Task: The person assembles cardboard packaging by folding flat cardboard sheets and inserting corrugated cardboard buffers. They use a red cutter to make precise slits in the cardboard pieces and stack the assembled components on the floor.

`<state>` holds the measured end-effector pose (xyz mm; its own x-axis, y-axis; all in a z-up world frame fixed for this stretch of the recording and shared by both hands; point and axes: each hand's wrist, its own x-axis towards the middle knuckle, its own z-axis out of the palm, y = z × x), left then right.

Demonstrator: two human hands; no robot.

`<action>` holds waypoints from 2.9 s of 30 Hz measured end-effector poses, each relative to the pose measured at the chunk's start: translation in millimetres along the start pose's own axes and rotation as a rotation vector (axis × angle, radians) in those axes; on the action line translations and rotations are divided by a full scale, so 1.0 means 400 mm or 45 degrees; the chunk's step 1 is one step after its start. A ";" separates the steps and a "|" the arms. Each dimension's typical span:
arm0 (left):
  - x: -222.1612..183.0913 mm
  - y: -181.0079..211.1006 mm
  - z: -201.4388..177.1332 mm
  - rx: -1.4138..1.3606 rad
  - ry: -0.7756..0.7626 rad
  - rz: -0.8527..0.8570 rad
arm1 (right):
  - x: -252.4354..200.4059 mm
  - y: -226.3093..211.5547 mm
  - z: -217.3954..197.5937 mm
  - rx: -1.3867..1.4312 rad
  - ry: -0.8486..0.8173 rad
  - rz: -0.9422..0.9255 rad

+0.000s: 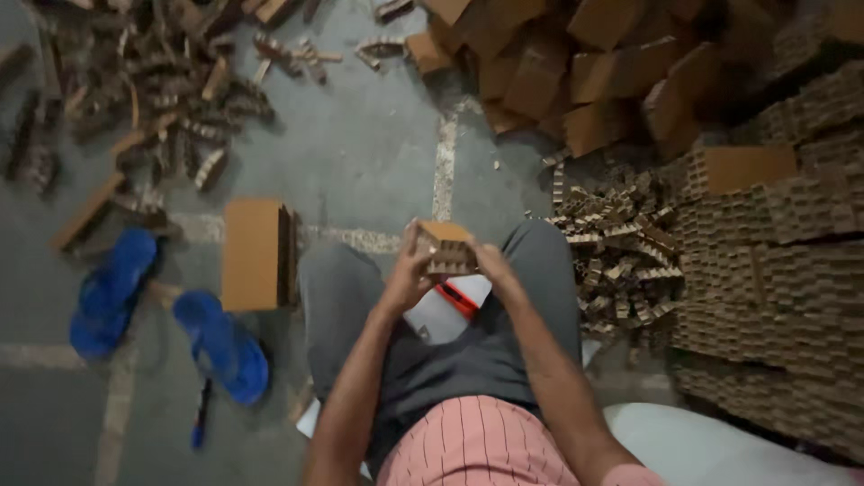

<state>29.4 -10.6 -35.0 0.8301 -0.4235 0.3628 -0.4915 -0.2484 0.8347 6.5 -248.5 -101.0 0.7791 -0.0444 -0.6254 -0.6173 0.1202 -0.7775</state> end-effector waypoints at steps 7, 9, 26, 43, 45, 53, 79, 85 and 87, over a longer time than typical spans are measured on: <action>-0.061 -0.067 0.022 -0.290 -0.047 -0.780 | -0.013 -0.167 -0.039 -0.349 -0.094 -0.244; -0.052 -0.088 0.042 -0.469 0.052 -0.757 | 0.030 -0.304 -0.129 -0.507 0.074 -0.319; -0.028 0.005 -0.480 0.843 0.547 -1.137 | -0.047 -0.025 0.027 -1.431 0.181 -1.054; 0.035 -0.046 -0.500 1.067 0.360 -0.789 | -0.019 0.140 0.132 -1.313 0.104 -0.304; 0.132 0.003 -0.456 0.999 0.335 -0.761 | -0.032 0.116 0.138 -1.084 0.173 -0.398; 0.216 -0.055 -0.247 0.687 -0.120 -0.681 | -0.095 0.025 0.118 -0.208 0.267 -0.308; 0.079 -0.396 -0.046 0.954 -0.385 -0.967 | 0.101 -0.128 0.357 -1.564 0.080 -0.612; 0.083 -0.414 -0.035 0.989 -0.281 -0.947 | 0.110 -0.119 0.354 -1.414 -0.029 -0.813; 0.088 -0.403 -0.041 0.970 -0.417 -1.003 | 0.112 -0.118 0.362 -1.494 0.027 -0.743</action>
<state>142.2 28.9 -149.9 0.9248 -0.0950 -0.3683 0.0102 -0.9618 0.2737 86.4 -112.7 -82.6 0.9671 0.1875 -0.1717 0.0726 -0.8509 -0.5203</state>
